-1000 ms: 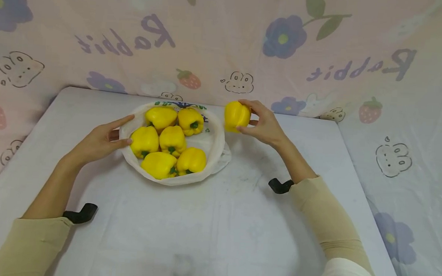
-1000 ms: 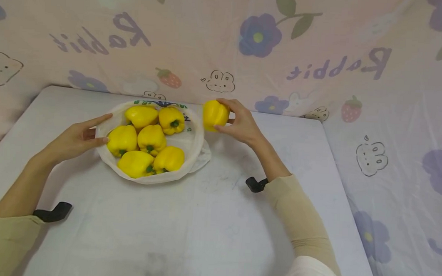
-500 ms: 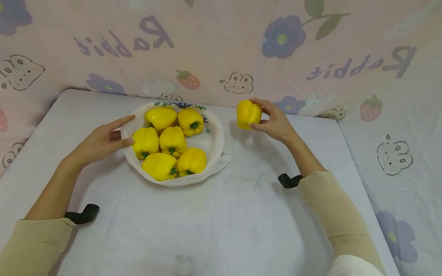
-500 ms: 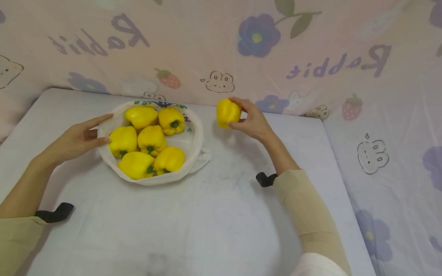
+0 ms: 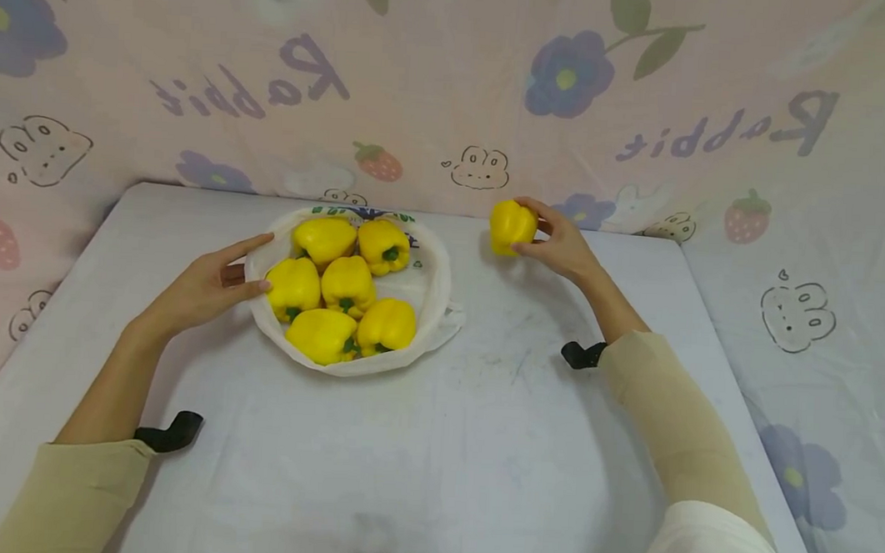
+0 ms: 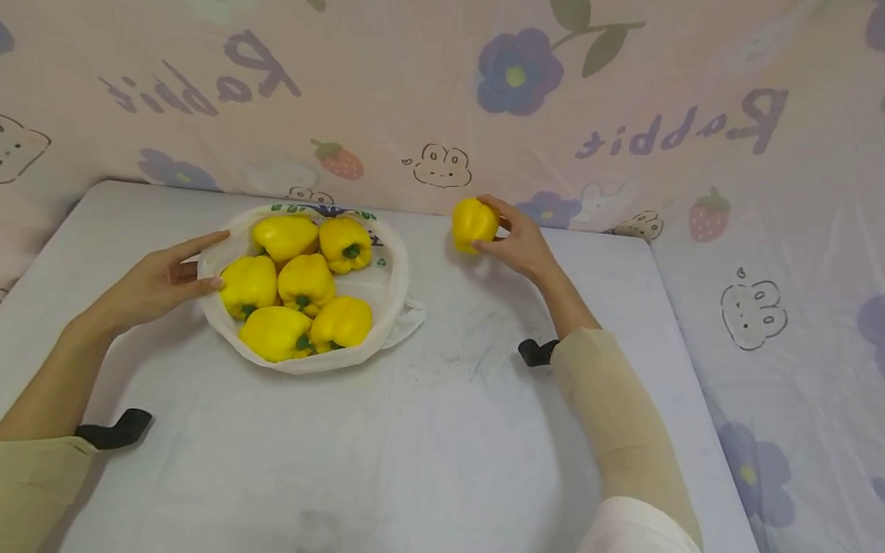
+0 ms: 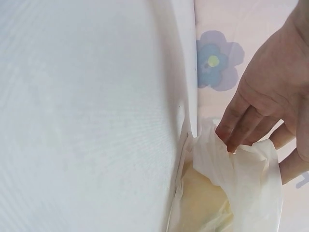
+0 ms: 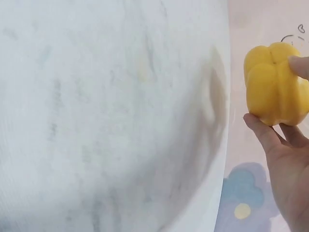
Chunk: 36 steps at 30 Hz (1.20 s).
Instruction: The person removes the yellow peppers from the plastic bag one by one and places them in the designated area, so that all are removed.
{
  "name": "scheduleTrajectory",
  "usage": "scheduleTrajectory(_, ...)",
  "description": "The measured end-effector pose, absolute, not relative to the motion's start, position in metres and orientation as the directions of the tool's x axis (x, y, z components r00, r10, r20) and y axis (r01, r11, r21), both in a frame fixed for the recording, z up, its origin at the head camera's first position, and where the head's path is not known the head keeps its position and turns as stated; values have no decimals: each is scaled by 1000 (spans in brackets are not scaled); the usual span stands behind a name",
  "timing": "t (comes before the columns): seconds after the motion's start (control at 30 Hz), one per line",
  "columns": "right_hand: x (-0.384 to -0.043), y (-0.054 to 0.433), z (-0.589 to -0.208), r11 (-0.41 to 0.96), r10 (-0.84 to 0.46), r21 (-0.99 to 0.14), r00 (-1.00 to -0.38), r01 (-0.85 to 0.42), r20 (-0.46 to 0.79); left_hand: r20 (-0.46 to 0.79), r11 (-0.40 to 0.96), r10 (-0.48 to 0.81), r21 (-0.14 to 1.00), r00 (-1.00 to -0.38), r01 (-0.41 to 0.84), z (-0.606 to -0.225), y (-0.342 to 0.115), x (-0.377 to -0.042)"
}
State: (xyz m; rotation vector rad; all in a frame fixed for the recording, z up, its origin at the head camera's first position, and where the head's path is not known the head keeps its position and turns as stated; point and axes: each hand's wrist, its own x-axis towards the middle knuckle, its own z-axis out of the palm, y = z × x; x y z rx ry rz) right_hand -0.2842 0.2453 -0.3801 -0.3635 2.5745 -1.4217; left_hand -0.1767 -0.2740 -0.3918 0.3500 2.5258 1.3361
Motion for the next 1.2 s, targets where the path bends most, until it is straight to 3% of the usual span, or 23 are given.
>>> scheduleTrajectory(0.23, -295, 260, -395, 571, -246, -812, -969, -117, -33, -114, 557, 337, 824, -935, 100, -390, -272, -179)
scheduleTrajectory(0.47, -300, 266, -408, 531, -279, -836, -960, -141, -15, -134, 585, 320, 807, -938, 84, -390, -274, -177)
scheduleTrajectory(0.7, -283, 260, -383, 491, -295, -868, -951, -71, -89, -128, 576, 326, 813, -937, 89, -391, -273, -175)
scheduleTrajectory(1.2, -288, 263, -385, 426, -283, -904, -956, -48, -83, -135, 578, 323, 812, -937, 82, -390, -273, -176)
